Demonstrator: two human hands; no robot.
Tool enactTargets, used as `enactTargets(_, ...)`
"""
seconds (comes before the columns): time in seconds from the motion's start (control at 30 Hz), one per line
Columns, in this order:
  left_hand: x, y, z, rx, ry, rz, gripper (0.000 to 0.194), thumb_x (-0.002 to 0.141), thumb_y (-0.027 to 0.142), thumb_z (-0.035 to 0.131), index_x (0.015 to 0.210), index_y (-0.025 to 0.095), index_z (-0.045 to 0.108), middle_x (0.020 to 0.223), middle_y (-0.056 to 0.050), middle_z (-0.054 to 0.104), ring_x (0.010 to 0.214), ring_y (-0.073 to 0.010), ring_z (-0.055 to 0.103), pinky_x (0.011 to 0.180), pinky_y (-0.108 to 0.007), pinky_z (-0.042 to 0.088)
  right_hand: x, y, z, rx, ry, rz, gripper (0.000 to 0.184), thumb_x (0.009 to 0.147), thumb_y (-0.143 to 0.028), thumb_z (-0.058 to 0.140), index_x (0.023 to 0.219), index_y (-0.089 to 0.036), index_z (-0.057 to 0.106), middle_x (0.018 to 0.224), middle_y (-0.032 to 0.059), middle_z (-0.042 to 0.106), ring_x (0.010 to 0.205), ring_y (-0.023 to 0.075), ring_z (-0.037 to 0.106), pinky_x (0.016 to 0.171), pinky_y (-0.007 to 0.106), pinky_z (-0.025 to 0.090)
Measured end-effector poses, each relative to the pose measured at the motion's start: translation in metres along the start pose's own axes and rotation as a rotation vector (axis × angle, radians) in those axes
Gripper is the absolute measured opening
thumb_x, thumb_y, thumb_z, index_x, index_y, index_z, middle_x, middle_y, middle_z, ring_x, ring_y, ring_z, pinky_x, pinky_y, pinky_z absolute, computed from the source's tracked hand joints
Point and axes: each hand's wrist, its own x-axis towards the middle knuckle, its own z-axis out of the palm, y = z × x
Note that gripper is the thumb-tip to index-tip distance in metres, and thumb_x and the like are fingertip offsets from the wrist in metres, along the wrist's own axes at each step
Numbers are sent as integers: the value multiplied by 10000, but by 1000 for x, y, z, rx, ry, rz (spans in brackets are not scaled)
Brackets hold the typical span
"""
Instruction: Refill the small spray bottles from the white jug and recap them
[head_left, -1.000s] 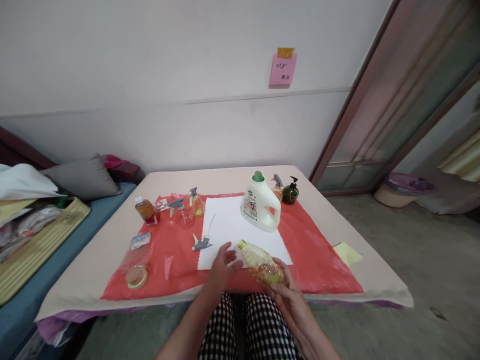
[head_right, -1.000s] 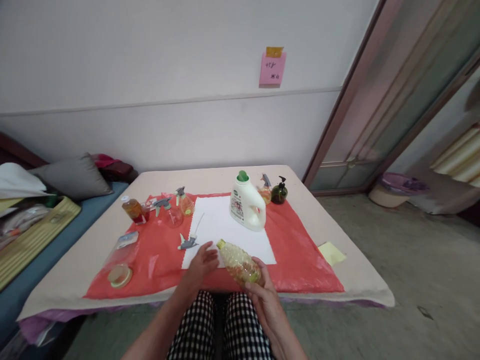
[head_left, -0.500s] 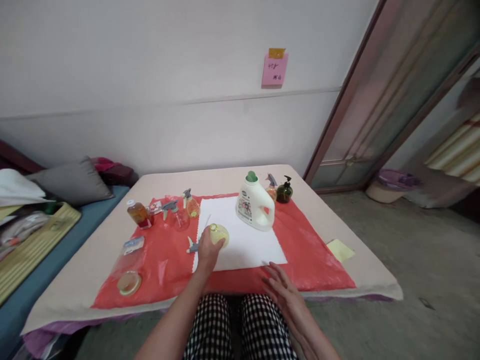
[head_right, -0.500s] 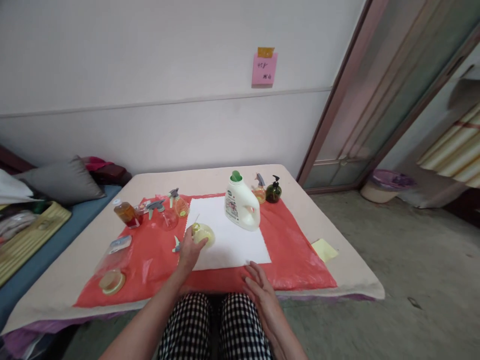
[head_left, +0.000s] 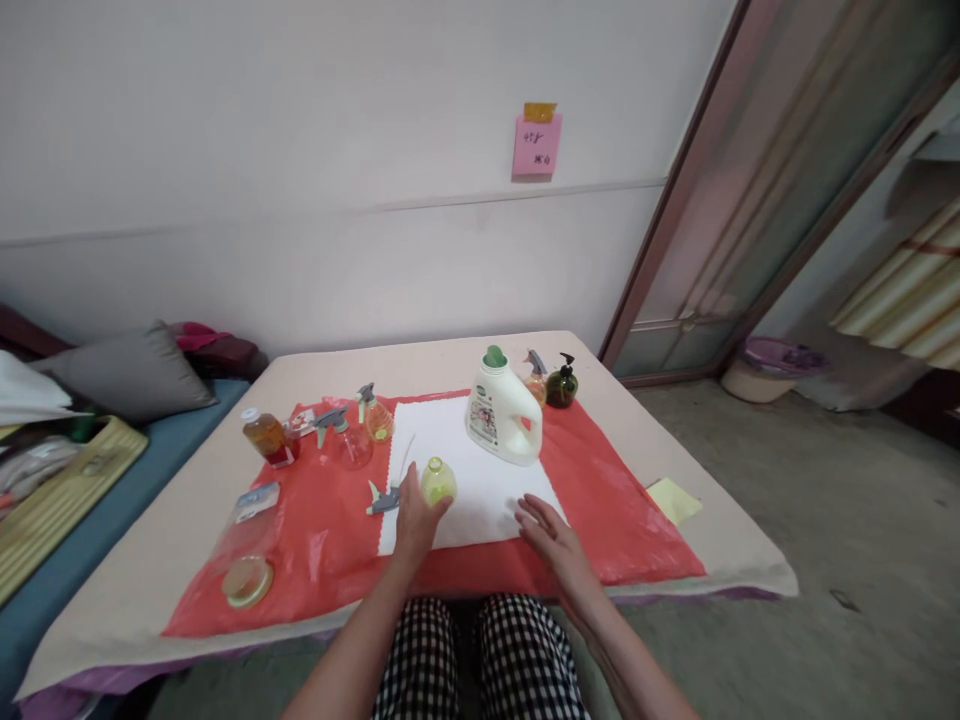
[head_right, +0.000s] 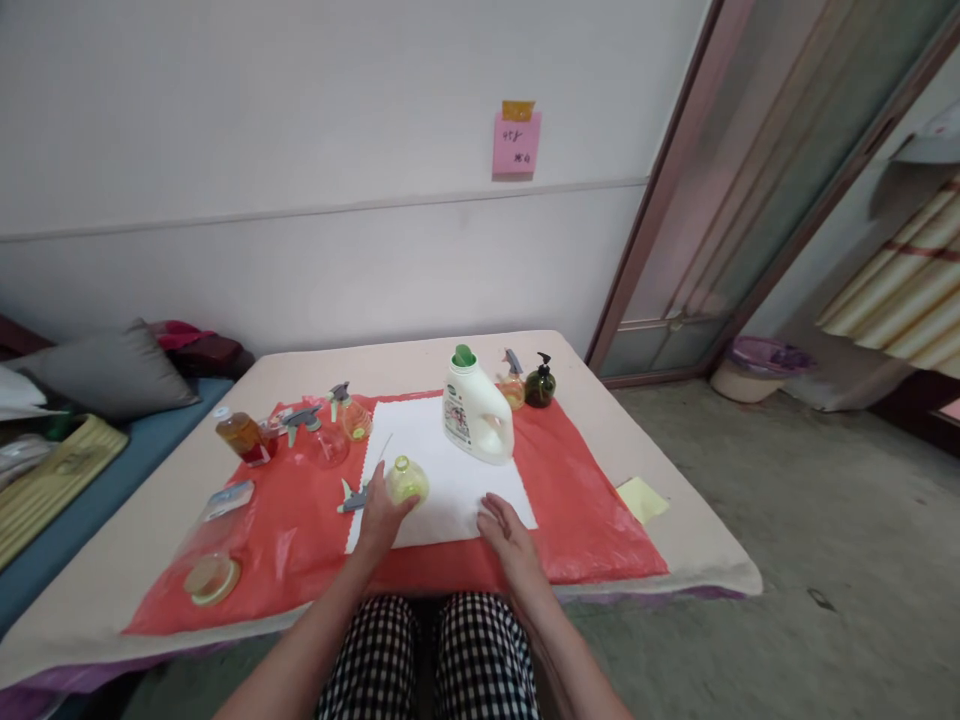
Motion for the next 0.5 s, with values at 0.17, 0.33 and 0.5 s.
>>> enactTargets(0.17,-61,-14,-8,-16,99,113,694,875,411,604,1476,200,329,1486,-183,427,1384,-329,436,1133,-489,382,66,-22,18,-256,61,-159,761,709,-654,716,1353,-271,582,1545,84,458,1447,318,377,1215,498,243)
enactTargets(0.33,-124,-33,-16,131,200,359,577,953,302,531,1486,237,319,1432,-151,511,1330,-297,515,1039,-519,502,133,-28,43,-387,157,-251,915,699,-574,726,1463,-164,435,1572,145,401,1471,315,324,1223,466,234)
enactTargets(0.5,-134,-33,-16,342,227,592,538,965,206,503,1481,204,353,1365,-147,594,1249,-249,601,934,-414,594,184,-29,61,-482,226,-264,712,730,-512,736,1295,-115,564,1308,189,650,1237,322,590,1069,474,446)
